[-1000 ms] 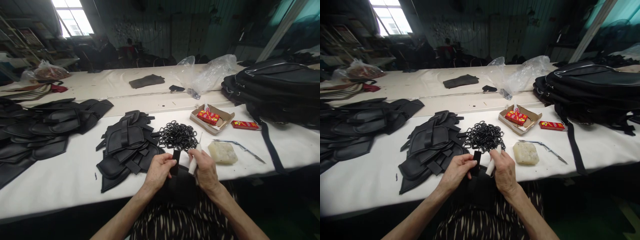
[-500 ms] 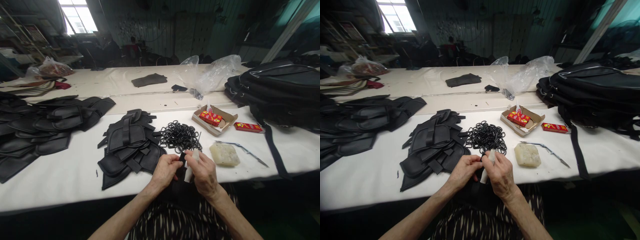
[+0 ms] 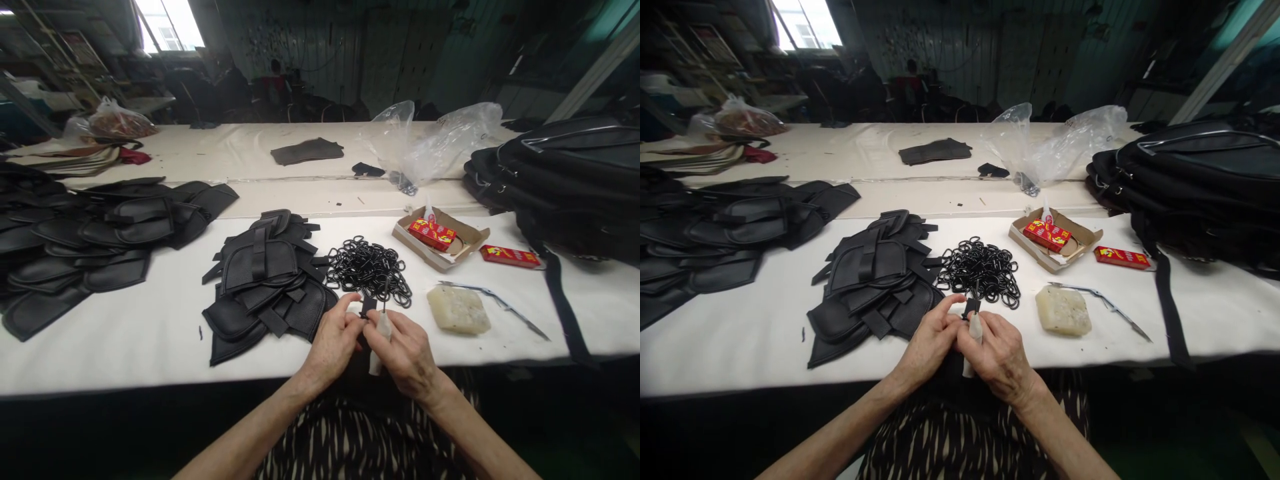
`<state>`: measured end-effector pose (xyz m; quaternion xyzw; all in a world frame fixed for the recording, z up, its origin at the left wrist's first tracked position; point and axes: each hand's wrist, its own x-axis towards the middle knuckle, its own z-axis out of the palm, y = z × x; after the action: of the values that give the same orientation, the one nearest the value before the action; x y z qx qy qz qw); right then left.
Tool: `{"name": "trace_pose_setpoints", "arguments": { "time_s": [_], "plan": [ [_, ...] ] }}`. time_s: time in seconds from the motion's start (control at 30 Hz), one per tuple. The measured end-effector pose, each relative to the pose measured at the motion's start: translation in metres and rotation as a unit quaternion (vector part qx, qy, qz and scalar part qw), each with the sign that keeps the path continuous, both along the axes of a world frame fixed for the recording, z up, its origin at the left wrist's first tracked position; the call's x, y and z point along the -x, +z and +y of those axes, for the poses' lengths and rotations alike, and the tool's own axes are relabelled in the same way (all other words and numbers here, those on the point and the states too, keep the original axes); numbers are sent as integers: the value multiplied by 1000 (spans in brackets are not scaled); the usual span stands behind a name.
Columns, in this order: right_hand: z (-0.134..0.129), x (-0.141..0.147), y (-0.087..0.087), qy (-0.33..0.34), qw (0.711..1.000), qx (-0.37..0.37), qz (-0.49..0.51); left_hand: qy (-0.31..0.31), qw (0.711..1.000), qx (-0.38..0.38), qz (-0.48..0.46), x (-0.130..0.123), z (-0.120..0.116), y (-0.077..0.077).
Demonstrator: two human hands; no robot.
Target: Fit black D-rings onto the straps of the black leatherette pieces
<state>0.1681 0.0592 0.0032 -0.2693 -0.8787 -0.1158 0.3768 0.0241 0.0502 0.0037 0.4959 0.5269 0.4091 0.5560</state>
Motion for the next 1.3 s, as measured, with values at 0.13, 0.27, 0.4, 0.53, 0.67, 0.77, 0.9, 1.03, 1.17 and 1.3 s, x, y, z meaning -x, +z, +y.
{"name": "trace_pose_setpoints", "arguments": {
  "time_s": [0.13,0.27,0.4,0.53,0.67,0.77,0.9,1.03,1.17,1.3],
  "plan": [
    [-8,0,-10,-9,997,51,57,-21,999,31,-18,2,2,1],
    [-15,3,-23,-51,980,134,139,-18,999,40,-16,2,4,3],
    [-18,6,-25,-138,944,212,214,-9,999,33,-11,0,3,4],
    [-16,7,-13,-128,861,405,282,1,1000,16,11,-1,1,2],
    [-13,8,-2,-113,813,489,296,23,999,-6,29,-2,-3,-1],
    [-10,9,3,-100,811,504,281,44,998,-20,42,-4,-6,0],
    [-6,8,11,-87,812,511,269,61,997,-24,45,-8,-7,1],
    [-2,4,17,-92,821,498,264,48,998,-11,41,-9,-9,9],
    [4,-2,19,-100,832,478,263,105,987,-82,89,-3,-21,25],
    [4,-3,16,-100,884,381,254,16,989,130,-73,7,-28,28]
  ]
}}
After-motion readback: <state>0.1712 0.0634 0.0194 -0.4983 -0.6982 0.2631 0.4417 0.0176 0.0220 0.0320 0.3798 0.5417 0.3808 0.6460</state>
